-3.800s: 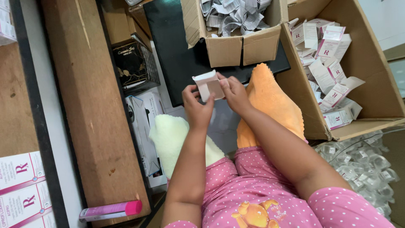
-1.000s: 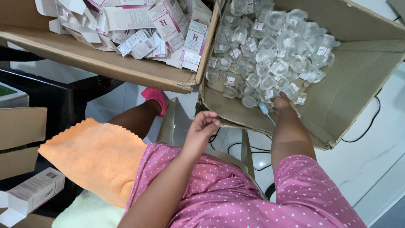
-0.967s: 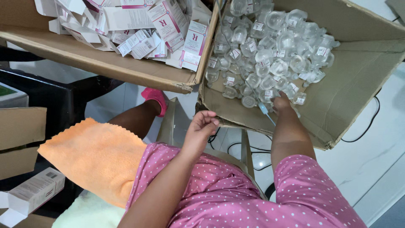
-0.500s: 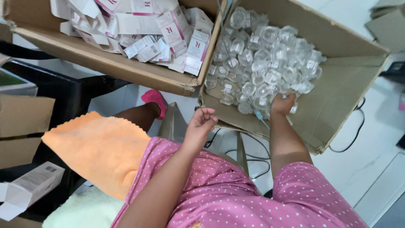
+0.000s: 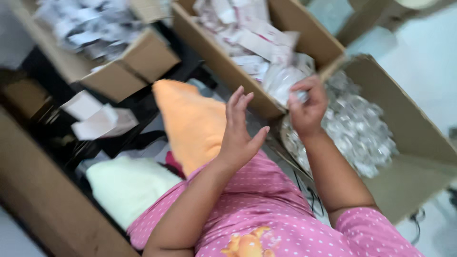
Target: The person sits on the floor and repeatedly picks small white boxes and clear plastic bottles from nearby cardboard boxes. They place each bottle into a box, close the box, and set it aside on a shelf or stack. The process continues with multiple units throughout the clip.
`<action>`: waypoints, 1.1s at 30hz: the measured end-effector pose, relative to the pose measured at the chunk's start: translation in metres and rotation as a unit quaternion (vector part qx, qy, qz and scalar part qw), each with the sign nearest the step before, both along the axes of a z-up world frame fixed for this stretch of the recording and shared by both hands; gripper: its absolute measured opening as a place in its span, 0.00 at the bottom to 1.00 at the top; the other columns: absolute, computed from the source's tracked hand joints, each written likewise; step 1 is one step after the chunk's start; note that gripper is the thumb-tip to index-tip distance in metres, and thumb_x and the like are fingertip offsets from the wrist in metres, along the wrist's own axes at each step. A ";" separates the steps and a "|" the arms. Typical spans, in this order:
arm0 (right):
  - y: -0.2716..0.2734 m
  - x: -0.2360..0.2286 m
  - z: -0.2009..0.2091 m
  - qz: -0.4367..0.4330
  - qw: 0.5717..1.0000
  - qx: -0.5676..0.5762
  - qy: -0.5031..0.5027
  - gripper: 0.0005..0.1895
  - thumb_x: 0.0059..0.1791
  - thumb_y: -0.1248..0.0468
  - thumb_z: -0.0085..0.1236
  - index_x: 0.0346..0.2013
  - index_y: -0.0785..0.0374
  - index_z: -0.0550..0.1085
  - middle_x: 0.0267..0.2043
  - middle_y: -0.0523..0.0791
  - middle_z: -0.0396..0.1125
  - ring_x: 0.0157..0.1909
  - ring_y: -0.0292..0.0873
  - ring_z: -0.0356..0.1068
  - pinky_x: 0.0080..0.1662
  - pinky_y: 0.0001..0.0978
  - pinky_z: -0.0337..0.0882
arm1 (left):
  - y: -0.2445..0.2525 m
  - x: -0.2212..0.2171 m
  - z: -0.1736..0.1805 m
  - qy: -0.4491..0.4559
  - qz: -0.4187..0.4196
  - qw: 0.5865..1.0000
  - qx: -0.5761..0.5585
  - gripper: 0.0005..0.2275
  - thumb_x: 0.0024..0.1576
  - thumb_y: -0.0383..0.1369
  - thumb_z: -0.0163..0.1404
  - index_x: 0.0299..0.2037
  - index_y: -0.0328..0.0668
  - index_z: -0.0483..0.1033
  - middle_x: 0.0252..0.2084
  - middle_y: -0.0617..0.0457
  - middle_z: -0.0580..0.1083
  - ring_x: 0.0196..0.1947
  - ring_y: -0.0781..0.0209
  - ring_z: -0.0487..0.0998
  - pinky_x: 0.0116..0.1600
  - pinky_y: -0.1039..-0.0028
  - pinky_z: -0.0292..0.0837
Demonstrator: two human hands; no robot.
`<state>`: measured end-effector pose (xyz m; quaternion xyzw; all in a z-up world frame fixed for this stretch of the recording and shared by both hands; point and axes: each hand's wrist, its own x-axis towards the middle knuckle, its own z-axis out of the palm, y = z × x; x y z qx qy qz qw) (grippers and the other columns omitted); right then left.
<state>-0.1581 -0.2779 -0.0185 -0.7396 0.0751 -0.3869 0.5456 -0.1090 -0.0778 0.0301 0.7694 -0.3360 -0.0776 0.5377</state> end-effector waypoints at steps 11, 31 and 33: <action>0.191 0.100 0.111 0.450 0.891 0.004 0.058 0.26 0.53 0.63 0.60 0.64 0.65 0.66 0.54 0.47 0.64 0.54 0.43 0.66 0.59 0.34 0.69 | 0.195 0.076 0.020 -0.053 0.276 0.957 -0.076 0.32 0.53 0.31 0.65 0.65 0.37 0.61 0.63 0.44 0.69 0.63 0.52 0.73 0.68 0.66 0.69; 0.247 0.408 0.002 0.225 0.820 -0.393 0.349 0.19 0.49 0.59 0.65 0.55 0.57 0.77 0.56 0.52 0.71 0.58 0.61 0.62 0.54 0.55 0.60 | 0.296 0.152 -0.055 0.033 0.373 0.870 -0.320 0.34 0.54 0.36 0.65 0.64 0.38 0.55 0.57 0.49 0.66 0.56 0.61 0.71 0.64 0.68 0.71; 0.240 0.416 0.006 0.248 0.879 -0.246 0.324 0.17 0.53 0.62 0.61 0.58 0.57 0.76 0.55 0.49 0.73 0.54 0.47 0.70 0.54 0.41 0.68 | 0.301 0.144 -0.052 0.076 0.339 0.871 -0.348 0.35 0.55 0.37 0.65 0.65 0.39 0.54 0.57 0.49 0.66 0.56 0.61 0.72 0.63 0.68 0.72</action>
